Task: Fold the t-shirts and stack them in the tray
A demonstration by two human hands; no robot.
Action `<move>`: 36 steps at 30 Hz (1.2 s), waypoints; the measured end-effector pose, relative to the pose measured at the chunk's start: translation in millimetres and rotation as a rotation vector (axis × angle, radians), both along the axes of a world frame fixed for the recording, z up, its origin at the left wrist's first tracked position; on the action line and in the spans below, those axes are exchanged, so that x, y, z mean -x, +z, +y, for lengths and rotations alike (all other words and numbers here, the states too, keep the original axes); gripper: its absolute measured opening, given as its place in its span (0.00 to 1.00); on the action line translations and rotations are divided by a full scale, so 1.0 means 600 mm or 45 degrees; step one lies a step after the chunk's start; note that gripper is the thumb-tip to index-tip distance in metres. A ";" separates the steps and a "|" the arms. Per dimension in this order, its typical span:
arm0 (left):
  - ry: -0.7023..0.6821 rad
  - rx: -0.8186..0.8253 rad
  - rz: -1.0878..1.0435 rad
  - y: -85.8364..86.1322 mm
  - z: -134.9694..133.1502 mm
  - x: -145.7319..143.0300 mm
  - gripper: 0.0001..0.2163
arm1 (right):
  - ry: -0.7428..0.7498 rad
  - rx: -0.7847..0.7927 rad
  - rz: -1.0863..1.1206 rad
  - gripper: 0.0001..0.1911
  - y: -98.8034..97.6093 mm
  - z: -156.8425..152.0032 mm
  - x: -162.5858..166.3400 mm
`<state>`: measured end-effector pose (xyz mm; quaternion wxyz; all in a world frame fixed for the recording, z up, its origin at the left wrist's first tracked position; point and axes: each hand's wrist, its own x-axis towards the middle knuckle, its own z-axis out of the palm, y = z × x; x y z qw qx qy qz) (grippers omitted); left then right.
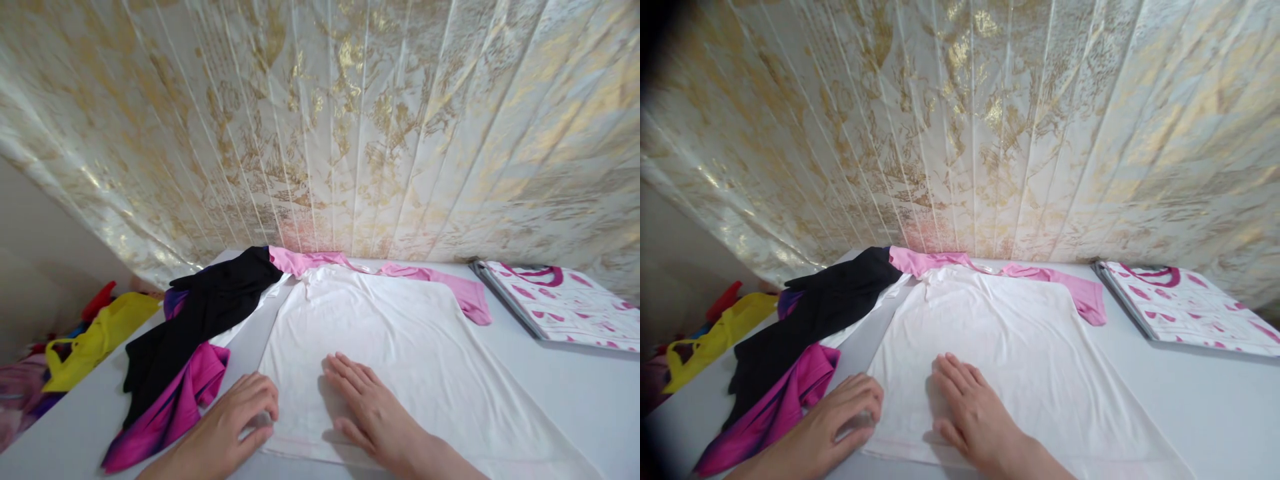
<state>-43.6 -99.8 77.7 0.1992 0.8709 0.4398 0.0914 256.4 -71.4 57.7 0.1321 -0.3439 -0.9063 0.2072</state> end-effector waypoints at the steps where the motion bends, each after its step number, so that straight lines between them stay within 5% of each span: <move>1: -0.010 0.069 -0.006 0.008 -0.009 0.000 0.02 | 0.031 0.030 0.048 0.29 0.003 -0.010 0.011; 6: 0.025 0.105 0.000 0.016 -0.030 0.000 0.08 | 0.057 0.039 0.107 0.14 -0.006 -0.038 0.074; 13: -0.050 -0.071 -0.021 0.003 -0.024 -0.002 0.05 | 0.008 -0.259 0.027 0.17 -0.039 -0.045 0.134; 18: -0.153 -0.143 -0.027 0.011 -0.033 -0.004 0.06 | -0.061 -0.485 0.163 0.08 -0.055 -0.047 0.151; 27: -0.186 -0.333 0.090 -0.001 -0.049 0.002 0.05 | 0.048 -0.599 0.308 0.09 -0.071 -0.047 0.150; 31: -0.158 -0.289 0.032 -0.003 -0.054 0.008 0.06 | 0.086 -0.533 0.365 0.09 -0.062 -0.049 0.147; 36: -0.083 -0.227 -0.052 0.016 -0.051 0.006 0.04 | -0.045 -0.165 0.436 0.09 0.001 -0.033 0.094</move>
